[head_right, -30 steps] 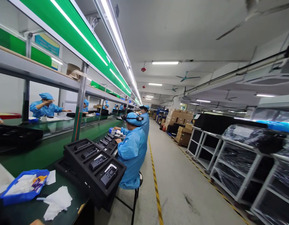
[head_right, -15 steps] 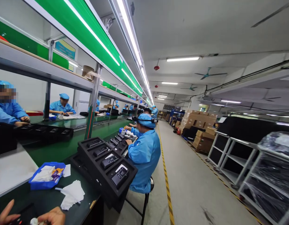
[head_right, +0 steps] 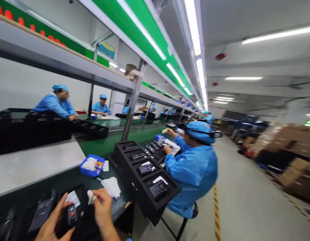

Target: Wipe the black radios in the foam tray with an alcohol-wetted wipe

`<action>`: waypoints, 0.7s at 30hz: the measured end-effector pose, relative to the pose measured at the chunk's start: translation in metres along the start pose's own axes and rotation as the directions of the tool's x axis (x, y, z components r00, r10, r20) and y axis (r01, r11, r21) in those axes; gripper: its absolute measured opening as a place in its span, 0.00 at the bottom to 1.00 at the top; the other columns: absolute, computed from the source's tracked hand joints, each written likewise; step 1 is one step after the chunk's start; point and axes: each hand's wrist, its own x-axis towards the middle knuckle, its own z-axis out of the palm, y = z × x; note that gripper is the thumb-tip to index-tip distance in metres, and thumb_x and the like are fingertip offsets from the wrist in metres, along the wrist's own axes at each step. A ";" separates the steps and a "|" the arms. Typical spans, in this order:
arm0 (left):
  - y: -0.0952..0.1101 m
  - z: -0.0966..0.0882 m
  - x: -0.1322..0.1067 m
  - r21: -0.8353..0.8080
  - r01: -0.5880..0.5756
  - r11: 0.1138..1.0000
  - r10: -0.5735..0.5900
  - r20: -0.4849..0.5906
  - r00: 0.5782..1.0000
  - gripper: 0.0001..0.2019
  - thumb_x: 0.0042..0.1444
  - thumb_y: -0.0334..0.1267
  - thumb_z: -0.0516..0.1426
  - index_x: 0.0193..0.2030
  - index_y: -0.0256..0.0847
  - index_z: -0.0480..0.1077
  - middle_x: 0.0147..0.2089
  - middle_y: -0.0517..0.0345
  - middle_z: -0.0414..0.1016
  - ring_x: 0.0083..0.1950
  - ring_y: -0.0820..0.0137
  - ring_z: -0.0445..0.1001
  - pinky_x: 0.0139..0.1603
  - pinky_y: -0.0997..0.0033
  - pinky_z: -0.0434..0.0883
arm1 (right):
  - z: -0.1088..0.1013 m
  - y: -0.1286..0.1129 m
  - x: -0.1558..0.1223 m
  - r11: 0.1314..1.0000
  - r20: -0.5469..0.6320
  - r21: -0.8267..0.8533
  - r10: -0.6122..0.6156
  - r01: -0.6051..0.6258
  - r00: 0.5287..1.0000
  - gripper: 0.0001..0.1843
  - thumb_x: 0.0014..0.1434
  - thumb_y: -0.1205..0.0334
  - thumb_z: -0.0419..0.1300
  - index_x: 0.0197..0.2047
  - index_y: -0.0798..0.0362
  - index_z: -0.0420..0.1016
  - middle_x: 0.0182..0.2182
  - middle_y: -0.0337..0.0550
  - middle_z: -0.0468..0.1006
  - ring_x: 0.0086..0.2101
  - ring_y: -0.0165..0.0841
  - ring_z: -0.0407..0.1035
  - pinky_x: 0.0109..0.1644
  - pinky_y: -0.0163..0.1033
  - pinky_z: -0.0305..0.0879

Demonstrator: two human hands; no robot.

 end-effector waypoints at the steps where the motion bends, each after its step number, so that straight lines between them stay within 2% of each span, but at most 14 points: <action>1: 0.007 -0.005 -0.004 0.002 -0.017 1.000 0.017 0.047 0.999 0.45 0.54 0.39 0.59 0.73 0.72 0.41 0.62 0.68 0.72 0.60 0.57 0.75 0.62 0.51 0.74 | -0.008 -0.007 0.003 1.000 0.053 0.014 -0.014 0.014 0.998 0.12 0.58 0.62 0.59 0.39 0.46 0.85 0.30 0.42 0.79 0.33 0.35 0.74 0.37 0.40 0.71; 4: 0.025 -0.017 -0.009 -0.007 -0.059 0.998 0.059 0.099 0.993 0.47 0.53 0.30 0.58 0.76 0.56 0.40 0.61 0.54 0.72 0.62 0.58 0.73 0.64 0.50 0.71 | -0.022 -0.022 0.008 0.997 0.207 0.047 -0.063 0.054 0.976 0.15 0.61 0.64 0.57 0.44 0.44 0.84 0.35 0.43 0.77 0.37 0.35 0.72 0.41 0.41 0.69; 6: 0.031 -0.021 -0.008 -0.027 -0.082 0.996 0.085 0.119 0.989 0.49 0.50 0.28 0.58 0.76 0.51 0.40 0.61 0.50 0.71 0.62 0.58 0.72 0.65 0.49 0.70 | -0.025 -0.032 0.009 0.993 0.310 0.054 -0.114 0.102 0.944 0.16 0.62 0.66 0.56 0.46 0.41 0.84 0.36 0.42 0.77 0.39 0.35 0.70 0.45 0.44 0.67; 7: 0.033 -0.022 -0.008 -0.036 -0.090 0.995 0.094 0.124 0.988 0.49 0.49 0.27 0.58 0.76 0.50 0.40 0.61 0.50 0.71 0.62 0.58 0.72 0.65 0.49 0.70 | -0.026 -0.037 0.009 0.983 0.368 0.028 -0.178 0.180 0.913 0.18 0.62 0.67 0.56 0.47 0.40 0.83 0.36 0.42 0.77 0.40 0.35 0.69 0.48 0.46 0.66; 8: 0.034 -0.023 -0.008 -0.047 -0.097 0.994 0.102 0.134 0.986 0.50 0.48 0.27 0.58 0.76 0.50 0.40 0.61 0.49 0.70 0.62 0.58 0.72 0.65 0.48 0.69 | -0.025 -0.043 0.010 0.959 0.427 -0.004 -0.255 0.284 0.867 0.19 0.63 0.69 0.56 0.47 0.40 0.82 0.36 0.41 0.77 0.40 0.35 0.69 0.52 0.49 0.65; 11: 0.037 -0.024 -0.009 -0.070 -0.114 0.991 0.125 0.166 0.978 0.52 0.46 0.25 0.58 0.76 0.50 0.38 0.63 0.49 0.68 0.63 0.57 0.70 0.66 0.48 0.69 | -0.021 -0.055 0.014 0.793 0.581 -0.077 -0.457 0.604 0.674 0.19 0.64 0.72 0.55 0.49 0.41 0.80 0.37 0.39 0.78 0.41 0.35 0.66 0.60 0.55 0.59; 13: 0.039 -0.024 -0.008 -0.074 -0.116 0.990 0.128 0.177 0.976 0.53 0.45 0.24 0.59 0.76 0.50 0.38 0.64 0.48 0.68 0.64 0.57 0.70 0.66 0.48 0.69 | -0.017 -0.058 0.018 0.707 0.627 -0.093 -0.505 0.701 0.593 0.18 0.64 0.72 0.55 0.48 0.41 0.80 0.37 0.37 0.78 0.41 0.34 0.66 0.63 0.56 0.55; 14: 0.039 -0.024 -0.008 -0.074 -0.113 0.991 0.125 0.178 0.976 0.53 0.45 0.24 0.59 0.76 0.50 0.38 0.64 0.48 0.67 0.64 0.57 0.70 0.66 0.49 0.69 | -0.014 -0.057 0.021 0.678 0.639 -0.100 -0.518 0.728 0.569 0.18 0.63 0.72 0.56 0.48 0.41 0.79 0.37 0.36 0.78 0.40 0.34 0.65 0.64 0.56 0.53; 16: 0.040 -0.025 -0.006 -0.070 -0.104 0.992 0.115 0.174 0.978 0.53 0.45 0.24 0.59 0.76 0.50 0.39 0.65 0.48 0.66 0.65 0.57 0.70 0.66 0.48 0.68 | -0.011 -0.053 0.029 0.640 0.641 -0.117 -0.535 0.759 0.550 0.18 0.63 0.73 0.55 0.47 0.41 0.79 0.37 0.35 0.79 0.41 0.33 0.65 0.66 0.57 0.50; 18: 0.039 -0.024 -0.005 -0.068 -0.094 0.993 0.105 0.172 0.980 0.53 0.45 0.24 0.60 0.75 0.49 0.39 0.65 0.48 0.67 0.64 0.56 0.70 0.66 0.48 0.68 | -0.010 -0.048 0.037 0.616 0.637 -0.150 -0.537 0.773 0.552 0.18 0.63 0.74 0.55 0.47 0.42 0.79 0.37 0.36 0.79 0.41 0.34 0.65 0.67 0.58 0.48; 21: 0.039 -0.024 -0.004 -0.076 -0.089 0.993 0.102 0.179 0.979 0.53 0.45 0.24 0.59 0.76 0.48 0.39 0.63 0.48 0.69 0.63 0.57 0.71 0.66 0.49 0.69 | -0.009 -0.043 0.044 0.612 0.606 -0.249 -0.506 0.751 0.614 0.19 0.63 0.75 0.55 0.46 0.42 0.80 0.36 0.36 0.78 0.40 0.34 0.65 0.67 0.58 0.46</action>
